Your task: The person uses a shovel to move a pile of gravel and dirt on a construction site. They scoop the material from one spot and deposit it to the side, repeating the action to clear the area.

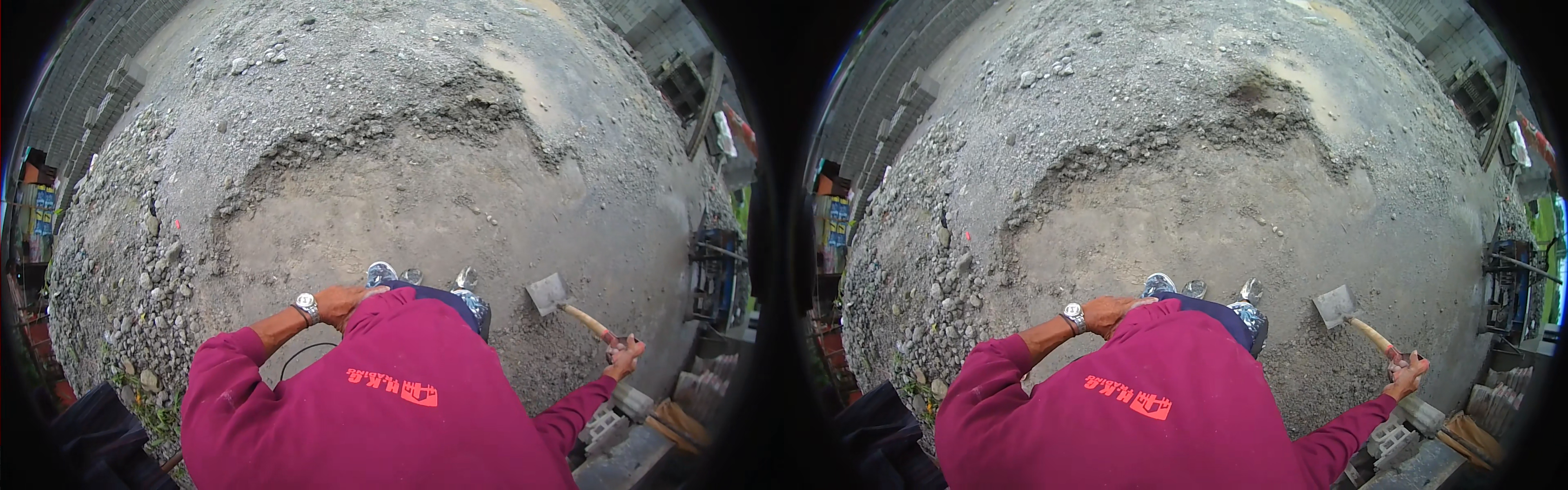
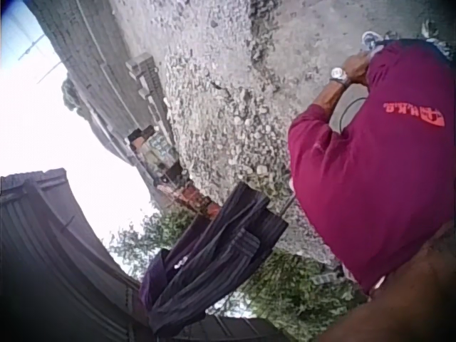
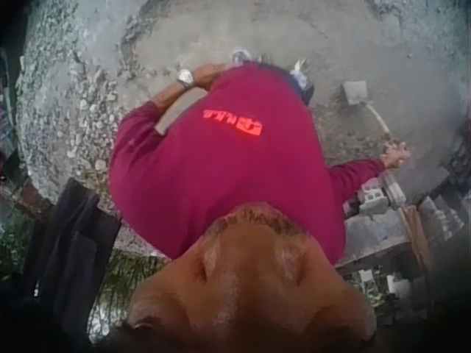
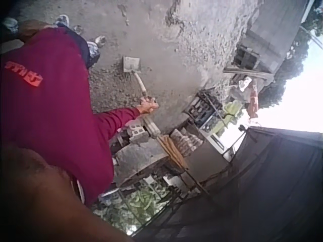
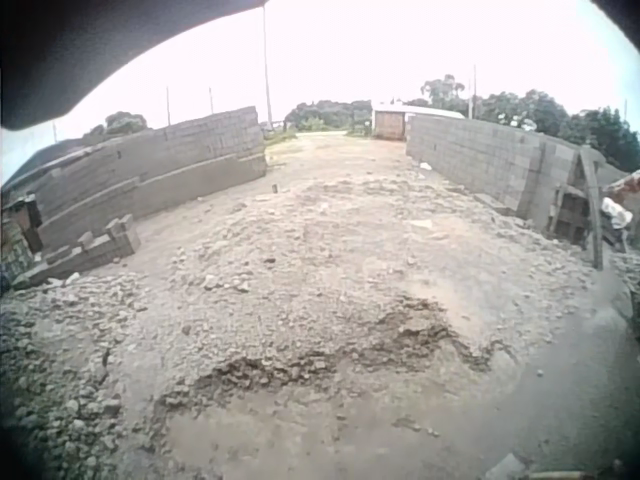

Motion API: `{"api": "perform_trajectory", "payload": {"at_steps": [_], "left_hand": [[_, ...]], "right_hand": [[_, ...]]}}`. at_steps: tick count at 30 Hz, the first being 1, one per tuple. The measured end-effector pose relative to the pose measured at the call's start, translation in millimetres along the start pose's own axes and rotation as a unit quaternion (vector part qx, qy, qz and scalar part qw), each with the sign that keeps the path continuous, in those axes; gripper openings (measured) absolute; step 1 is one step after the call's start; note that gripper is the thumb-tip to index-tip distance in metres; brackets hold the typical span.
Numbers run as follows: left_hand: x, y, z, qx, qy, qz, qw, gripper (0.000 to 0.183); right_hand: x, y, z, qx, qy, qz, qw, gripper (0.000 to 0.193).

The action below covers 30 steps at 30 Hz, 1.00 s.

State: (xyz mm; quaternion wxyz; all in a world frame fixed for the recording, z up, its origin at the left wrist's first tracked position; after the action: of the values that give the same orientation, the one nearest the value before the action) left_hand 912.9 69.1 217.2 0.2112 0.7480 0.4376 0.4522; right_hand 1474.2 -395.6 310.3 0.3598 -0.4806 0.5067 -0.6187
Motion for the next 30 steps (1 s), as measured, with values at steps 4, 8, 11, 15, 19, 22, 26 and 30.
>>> {"api": "perform_trajectory", "payload": {"at_steps": [4,8,11,15,19,22,26,30], "left_hand": [[-0.5,3.2,4.8,0.000,-0.011,0.005,1.000,0.125],[-10.8,-10.9,3.7,0.034,-0.027,0.029,0.999,0.125],[-13.8,-12.6,2.4,-0.002,-0.001,0.017,1.000,0.125],[-9.1,-8.3,2.8,0.032,-0.020,0.015,0.999,0.124],[-10.1,-9.1,-0.3,0.050,-0.015,0.010,0.999,0.123],[-8.7,-7.7,-0.4,0.048,-0.009,0.008,0.999,0.123],[-13.3,-12.9,-2.8,0.044,0.009,0.010,0.999,0.122],[-12.5,-13.1,-6.9,0.054,0.000,0.001,0.999,0.121]], "right_hand": [[-1.1,-1.9,2.5,-0.006,0.005,-0.013,1.000,0.034],[-11.0,-3.3,1.7,-0.010,-0.017,-0.011,1.000,0.035],[-21.4,-7.4,-2.5,0.005,-0.033,0.008,0.999,0.036],[-25.4,-4.2,6.1,0.005,-0.019,0.016,1.000,0.038],[-34.9,1.3,10.7,-0.005,-0.034,0.016,0.999,0.041],[-33.8,5.6,24.9,0.003,-0.056,0.015,0.998,0.041],[-31.7,14.0,33.5,-0.010,-0.078,-0.009,0.997,0.032],[-42.6,6.2,15.9,-0.001,-0.069,0.002,0.998,0.035]]}}
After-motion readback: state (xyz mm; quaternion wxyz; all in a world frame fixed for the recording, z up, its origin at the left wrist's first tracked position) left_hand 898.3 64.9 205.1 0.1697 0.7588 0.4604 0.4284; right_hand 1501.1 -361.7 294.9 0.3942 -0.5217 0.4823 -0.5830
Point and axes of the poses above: each hand's wrist, its own z-axis towards the middle knuckle, its own x-axis out of the back of the hand, y = z × x, the point moved 8 cm from there along z, towards the middle knuckle, and after that the axes turned 9 degrees about x, right-handed, at the moved point
